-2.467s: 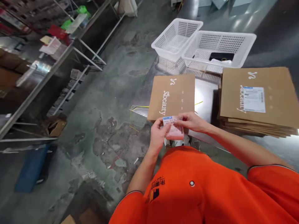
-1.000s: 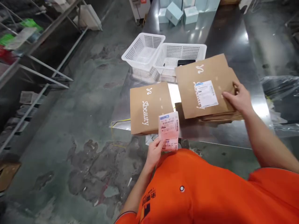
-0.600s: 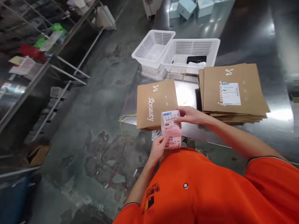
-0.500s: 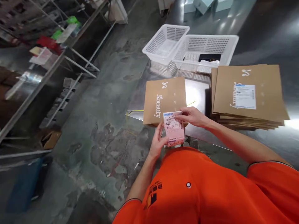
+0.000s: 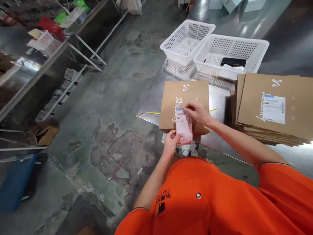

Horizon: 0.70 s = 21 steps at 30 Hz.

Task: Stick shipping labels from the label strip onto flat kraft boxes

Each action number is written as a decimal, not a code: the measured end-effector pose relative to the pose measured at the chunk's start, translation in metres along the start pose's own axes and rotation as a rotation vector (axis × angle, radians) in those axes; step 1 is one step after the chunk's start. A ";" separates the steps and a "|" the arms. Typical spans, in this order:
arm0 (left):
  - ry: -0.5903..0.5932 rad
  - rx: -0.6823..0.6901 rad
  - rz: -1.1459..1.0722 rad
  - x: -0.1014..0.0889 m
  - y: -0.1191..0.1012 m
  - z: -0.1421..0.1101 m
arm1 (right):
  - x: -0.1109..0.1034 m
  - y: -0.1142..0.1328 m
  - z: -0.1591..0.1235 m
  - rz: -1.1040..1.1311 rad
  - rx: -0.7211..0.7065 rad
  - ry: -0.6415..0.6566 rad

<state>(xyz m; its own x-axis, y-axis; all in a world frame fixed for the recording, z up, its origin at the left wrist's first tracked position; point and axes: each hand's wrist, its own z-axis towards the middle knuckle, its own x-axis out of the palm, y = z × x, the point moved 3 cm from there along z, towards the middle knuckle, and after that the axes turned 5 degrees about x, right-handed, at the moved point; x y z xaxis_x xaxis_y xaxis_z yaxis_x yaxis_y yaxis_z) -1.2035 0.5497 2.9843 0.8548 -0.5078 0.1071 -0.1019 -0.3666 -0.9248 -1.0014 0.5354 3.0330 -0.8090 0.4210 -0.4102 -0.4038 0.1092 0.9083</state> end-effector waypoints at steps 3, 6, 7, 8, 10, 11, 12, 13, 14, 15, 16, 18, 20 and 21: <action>0.041 0.016 -0.067 -0.006 0.003 -0.011 | 0.008 0.022 -0.001 0.028 -0.022 0.168; 0.077 0.091 -0.119 -0.012 -0.014 -0.028 | 0.018 0.057 -0.035 -0.026 -0.043 0.473; 0.104 0.110 -0.142 -0.013 -0.020 -0.033 | 0.018 0.064 -0.045 -0.043 -0.029 0.509; 0.128 0.124 -0.154 -0.014 -0.025 -0.035 | 0.018 0.068 -0.052 -0.052 -0.009 0.513; 0.151 0.096 -0.125 -0.013 -0.027 -0.035 | 0.014 0.064 -0.053 -0.056 0.038 0.461; 0.153 0.057 -0.092 -0.013 -0.022 -0.032 | 0.013 0.056 -0.046 -0.051 0.061 0.427; 0.155 0.010 -0.054 -0.012 -0.015 -0.028 | 0.011 0.045 -0.035 -0.046 0.078 0.383; 0.153 -0.035 -0.014 -0.012 -0.006 -0.023 | 0.008 0.032 -0.021 -0.045 0.093 0.329; 0.146 -0.076 0.020 -0.012 0.005 -0.018 | 0.005 0.017 -0.005 -0.058 0.103 0.261; 0.140 -0.114 0.050 -0.014 0.016 -0.014 | 0.001 0.003 0.011 -0.095 0.105 0.181; 0.132 -0.144 0.076 -0.018 0.028 -0.011 | -0.003 -0.010 0.027 -0.165 0.097 0.105; 0.112 -0.180 0.134 -0.029 0.047 -0.012 | -0.010 -0.028 0.050 -0.391 0.062 0.001; 0.093 -0.178 0.182 -0.045 0.057 -0.020 | -0.015 -0.037 0.061 -0.656 0.026 -0.003; 0.084 -0.167 0.197 -0.053 0.059 -0.025 | -0.017 -0.039 0.063 -0.766 0.017 0.006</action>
<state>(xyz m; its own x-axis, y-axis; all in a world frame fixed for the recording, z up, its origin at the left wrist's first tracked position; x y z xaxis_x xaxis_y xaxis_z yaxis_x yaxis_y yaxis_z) -1.2674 0.5353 2.9331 0.7657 -0.6424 -0.0332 -0.3510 -0.3741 -0.8584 -0.9453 0.5807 3.0097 -0.3080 0.2171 -0.9263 -0.8463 0.3823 0.3710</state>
